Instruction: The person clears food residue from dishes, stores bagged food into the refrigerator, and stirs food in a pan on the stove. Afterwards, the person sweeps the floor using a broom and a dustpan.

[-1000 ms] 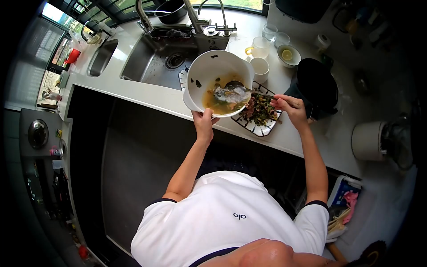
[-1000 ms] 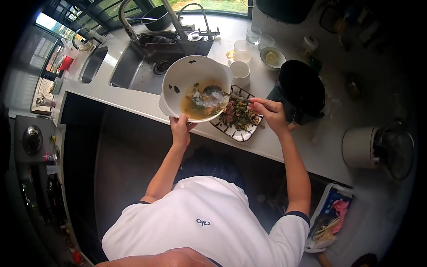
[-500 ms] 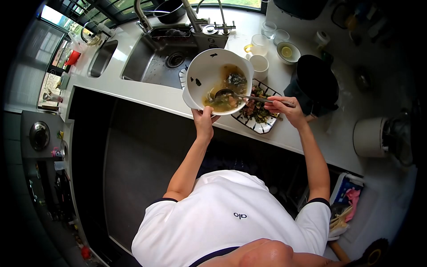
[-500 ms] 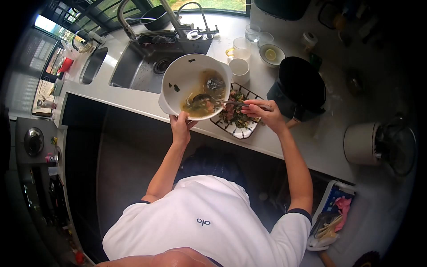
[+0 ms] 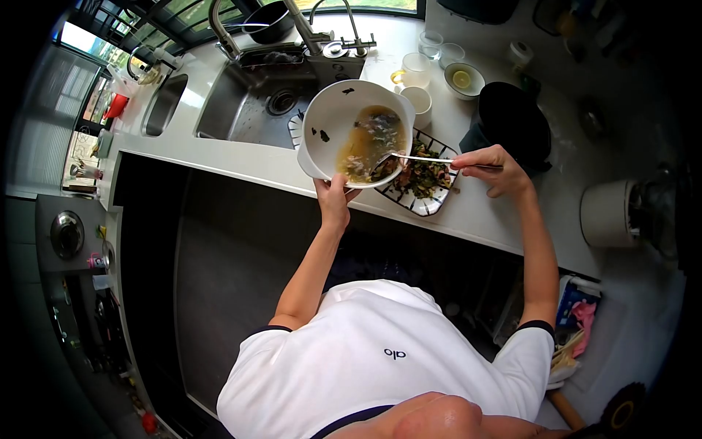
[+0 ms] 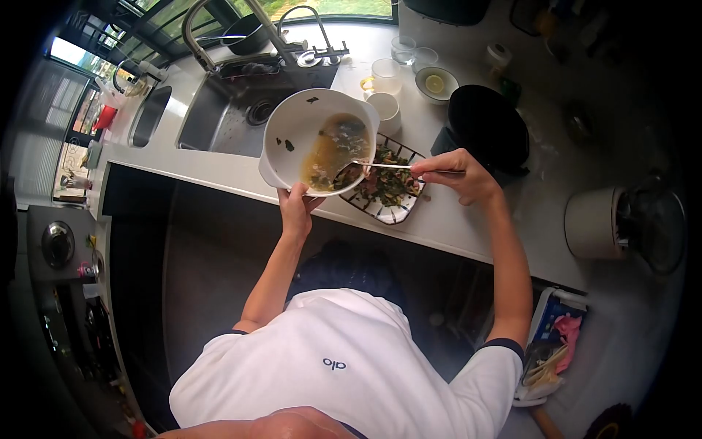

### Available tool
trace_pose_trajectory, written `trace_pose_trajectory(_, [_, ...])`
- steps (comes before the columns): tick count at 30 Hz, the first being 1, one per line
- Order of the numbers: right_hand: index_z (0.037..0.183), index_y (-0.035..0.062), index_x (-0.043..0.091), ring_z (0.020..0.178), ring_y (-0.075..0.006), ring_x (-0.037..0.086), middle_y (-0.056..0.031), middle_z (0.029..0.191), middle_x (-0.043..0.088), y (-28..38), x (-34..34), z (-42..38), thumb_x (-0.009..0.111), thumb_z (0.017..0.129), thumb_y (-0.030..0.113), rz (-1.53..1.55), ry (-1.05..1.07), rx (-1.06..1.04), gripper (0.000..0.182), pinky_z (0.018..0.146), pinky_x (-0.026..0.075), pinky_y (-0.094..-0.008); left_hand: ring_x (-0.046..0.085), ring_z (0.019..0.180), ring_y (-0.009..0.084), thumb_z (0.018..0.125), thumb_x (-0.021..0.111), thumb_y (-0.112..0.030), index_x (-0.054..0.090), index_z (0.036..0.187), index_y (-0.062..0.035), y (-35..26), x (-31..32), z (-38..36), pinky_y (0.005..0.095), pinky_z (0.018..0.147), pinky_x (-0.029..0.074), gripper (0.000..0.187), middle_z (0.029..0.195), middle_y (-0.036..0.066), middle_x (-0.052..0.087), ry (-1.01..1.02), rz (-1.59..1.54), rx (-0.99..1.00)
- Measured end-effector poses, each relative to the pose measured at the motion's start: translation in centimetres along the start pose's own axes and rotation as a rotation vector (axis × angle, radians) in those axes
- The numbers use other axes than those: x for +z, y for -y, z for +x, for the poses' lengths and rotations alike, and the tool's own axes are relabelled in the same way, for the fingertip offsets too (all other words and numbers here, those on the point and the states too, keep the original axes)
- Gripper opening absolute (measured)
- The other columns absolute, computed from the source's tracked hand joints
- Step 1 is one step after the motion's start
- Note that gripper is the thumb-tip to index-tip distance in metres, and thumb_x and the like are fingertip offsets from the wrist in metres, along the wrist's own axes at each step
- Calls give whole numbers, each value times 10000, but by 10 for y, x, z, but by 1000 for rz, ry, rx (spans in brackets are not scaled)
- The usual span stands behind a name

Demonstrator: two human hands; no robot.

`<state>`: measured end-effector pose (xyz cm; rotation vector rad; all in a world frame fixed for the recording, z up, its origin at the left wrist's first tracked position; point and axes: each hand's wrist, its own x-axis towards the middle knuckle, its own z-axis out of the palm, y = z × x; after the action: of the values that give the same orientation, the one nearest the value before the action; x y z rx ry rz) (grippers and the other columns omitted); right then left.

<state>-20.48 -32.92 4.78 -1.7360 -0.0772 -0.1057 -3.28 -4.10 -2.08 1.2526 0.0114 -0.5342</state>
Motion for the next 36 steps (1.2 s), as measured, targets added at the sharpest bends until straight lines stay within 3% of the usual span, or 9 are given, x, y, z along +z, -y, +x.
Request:
trace_pose_trajectory(12, [1004,59,691,850,-159,661,-124,959,688,48,-28,3,647,761,-81,-346,117,-158,284,742,521,-253,634,855,243,789,488,-69,298,1271,-59,8,4,3,359,671,594,518,1104,147,497,-71,82,79])
trace_pose_trajectory(15, [1001,67,694,820,-162,666,-132,979,682,54,-30,-8,648,759,-78,-342,69,-42,286,651,529,-236,629,852,239,783,491,-70,300,1272,-70,7,4,3,357,671,593,525,1101,141,488,-85,95,77])
trace_pose_trajectory(18, [997,83,700,792,-150,666,-128,994,678,61,-28,-19,643,762,-78,-413,39,-110,290,594,536,-226,626,856,238,777,494,-70,303,1272,-75,6,3,2,358,673,592,530,1105,140,483,-95,94,84])
trace_pose_trajectory(21, [992,63,698,787,-142,663,-119,997,678,56,-22,-35,636,770,-79,-193,-39,26,271,604,551,-235,627,859,239,779,494,-74,305,1269,-69,6,2,3,360,678,592,525,1106,140,487,-110,91,81])
trace_pose_trajectory(24, [1010,19,680,778,-127,656,-114,998,677,45,-23,-45,613,804,-63,-376,-119,-144,232,614,565,-254,630,859,240,787,491,-81,305,1266,-55,6,-2,6,362,683,594,514,1108,141,495,-112,76,86])
trace_pose_trajectory(27, [1035,-15,660,799,-114,649,-112,999,678,43,-4,-41,597,836,-32,-49,-361,90,209,677,548,-235,634,867,245,795,486,-87,302,1266,-43,4,-2,3,364,685,596,508,1115,149,503,-99,59,89])
trace_pose_trajectory(30, [1053,-10,655,818,-104,641,-96,982,685,14,18,-10,599,857,8,-216,-438,-109,205,741,517,-215,638,874,252,797,481,-88,300,1271,-37,1,-1,1,366,684,599,510,1124,158,506,-73,41,77])
trace_pose_trajectory(33, [1050,0,660,840,-98,637,-85,948,694,-18,34,14,613,863,43,-37,-468,-89,198,777,490,-205,642,873,258,795,479,-85,297,1273,-28,-4,1,-4,370,686,603,515,1122,165,512,-61,11,88])
trace_pose_trajectory(36, [1048,-3,660,840,-93,636,-75,914,698,-29,42,24,615,870,68,-102,-514,-111,196,765,498,-214,646,860,259,792,474,-80,293,1272,-16,-7,1,-6,372,688,606,517,1115,168,515,-53,17,83])
